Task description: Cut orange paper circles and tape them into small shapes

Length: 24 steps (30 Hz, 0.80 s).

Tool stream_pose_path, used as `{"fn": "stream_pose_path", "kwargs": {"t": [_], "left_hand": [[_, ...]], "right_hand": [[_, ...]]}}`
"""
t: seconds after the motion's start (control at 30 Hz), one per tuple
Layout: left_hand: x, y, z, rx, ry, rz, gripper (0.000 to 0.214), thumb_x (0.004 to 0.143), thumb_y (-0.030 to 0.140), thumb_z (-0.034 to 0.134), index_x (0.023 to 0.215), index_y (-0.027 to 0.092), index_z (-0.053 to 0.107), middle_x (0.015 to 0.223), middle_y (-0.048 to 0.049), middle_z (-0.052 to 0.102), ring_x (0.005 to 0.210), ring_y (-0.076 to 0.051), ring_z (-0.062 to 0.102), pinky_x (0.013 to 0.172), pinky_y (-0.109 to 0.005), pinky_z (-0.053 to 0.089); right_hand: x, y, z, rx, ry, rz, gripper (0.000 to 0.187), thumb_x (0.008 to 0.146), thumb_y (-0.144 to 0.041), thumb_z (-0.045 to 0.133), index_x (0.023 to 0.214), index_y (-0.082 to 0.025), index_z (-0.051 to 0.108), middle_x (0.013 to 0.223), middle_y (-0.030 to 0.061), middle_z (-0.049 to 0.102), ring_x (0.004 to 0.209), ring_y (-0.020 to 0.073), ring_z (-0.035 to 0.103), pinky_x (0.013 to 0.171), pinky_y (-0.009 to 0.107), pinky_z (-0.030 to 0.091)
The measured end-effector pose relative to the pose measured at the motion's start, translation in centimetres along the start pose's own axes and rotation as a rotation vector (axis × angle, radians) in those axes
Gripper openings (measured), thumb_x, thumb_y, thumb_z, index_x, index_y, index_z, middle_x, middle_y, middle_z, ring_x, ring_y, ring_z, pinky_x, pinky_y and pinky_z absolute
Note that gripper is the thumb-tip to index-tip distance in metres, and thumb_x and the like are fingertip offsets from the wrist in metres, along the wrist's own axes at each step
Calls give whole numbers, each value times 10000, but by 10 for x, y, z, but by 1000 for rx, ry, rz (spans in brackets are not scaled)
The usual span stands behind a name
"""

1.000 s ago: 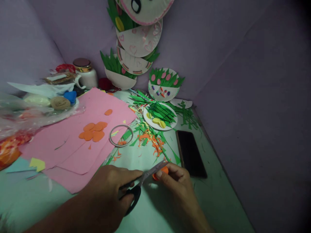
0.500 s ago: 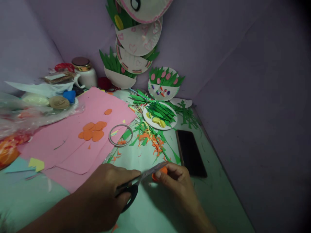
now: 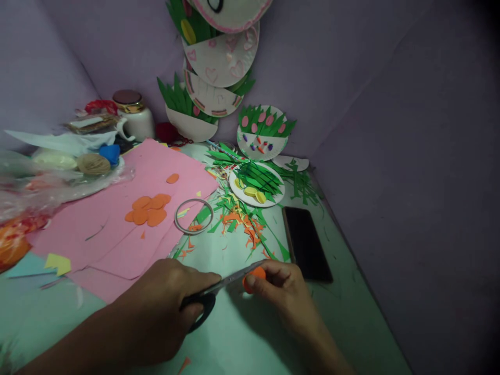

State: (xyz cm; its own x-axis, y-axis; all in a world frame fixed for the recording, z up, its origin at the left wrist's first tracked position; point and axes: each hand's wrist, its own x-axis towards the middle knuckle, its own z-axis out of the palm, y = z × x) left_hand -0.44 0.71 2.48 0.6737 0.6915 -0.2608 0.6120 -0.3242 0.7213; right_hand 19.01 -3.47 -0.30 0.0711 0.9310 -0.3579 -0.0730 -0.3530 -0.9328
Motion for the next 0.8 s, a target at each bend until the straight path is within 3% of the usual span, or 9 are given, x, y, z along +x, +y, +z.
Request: {"fn": "stream_pose_path", "kwargs": {"t": [0.13,0.27,0.43,0.57,0.7,0.8], "left_hand": [[5,-3,0,-42,23,-118,210,677,111,431,712,213,611,535,58,509,500,-91,467,461,-169,318],[11,-8,3,122,77,-206,187,722,209,472,815,232,633,637,21,606,610,-147,561,538,-206,382],[11,-14,6,291,116,-138,347,750,166,441,1046,243,604,862,-54,651,771,-210,616,661,-282,441],[9,-16,7,359,108,-114,493,765,134,414,1248,177,502,1011,-128,635,902,-259,612,761,-354,463],[11,-14,6,488,84,-163,497,791,104,382,1279,110,471,1020,-168,625,930,-284,605,768,-388,472],[11,-14,7,604,104,-182,426,812,104,368,1204,106,536,940,-161,636,850,-292,617,678,-387,484]], "right_hand": [[2,3,-1,67,16,0,148,589,-251,720,520,-138,654,495,-18,578,493,82,483,495,200,367],[2,8,0,204,79,28,195,589,-310,770,596,-140,674,542,-10,609,497,88,527,503,202,422],[2,10,4,443,86,120,293,592,-371,783,732,-132,688,618,19,655,485,125,604,454,235,499],[3,10,6,586,34,165,274,662,-376,726,779,-133,678,696,61,709,531,164,662,468,255,536],[1,8,7,664,-22,204,294,732,-372,644,864,-110,662,757,98,730,593,198,694,533,282,550],[0,6,6,683,-51,220,270,715,-275,637,919,-99,649,791,106,732,629,209,701,586,304,547]]}}
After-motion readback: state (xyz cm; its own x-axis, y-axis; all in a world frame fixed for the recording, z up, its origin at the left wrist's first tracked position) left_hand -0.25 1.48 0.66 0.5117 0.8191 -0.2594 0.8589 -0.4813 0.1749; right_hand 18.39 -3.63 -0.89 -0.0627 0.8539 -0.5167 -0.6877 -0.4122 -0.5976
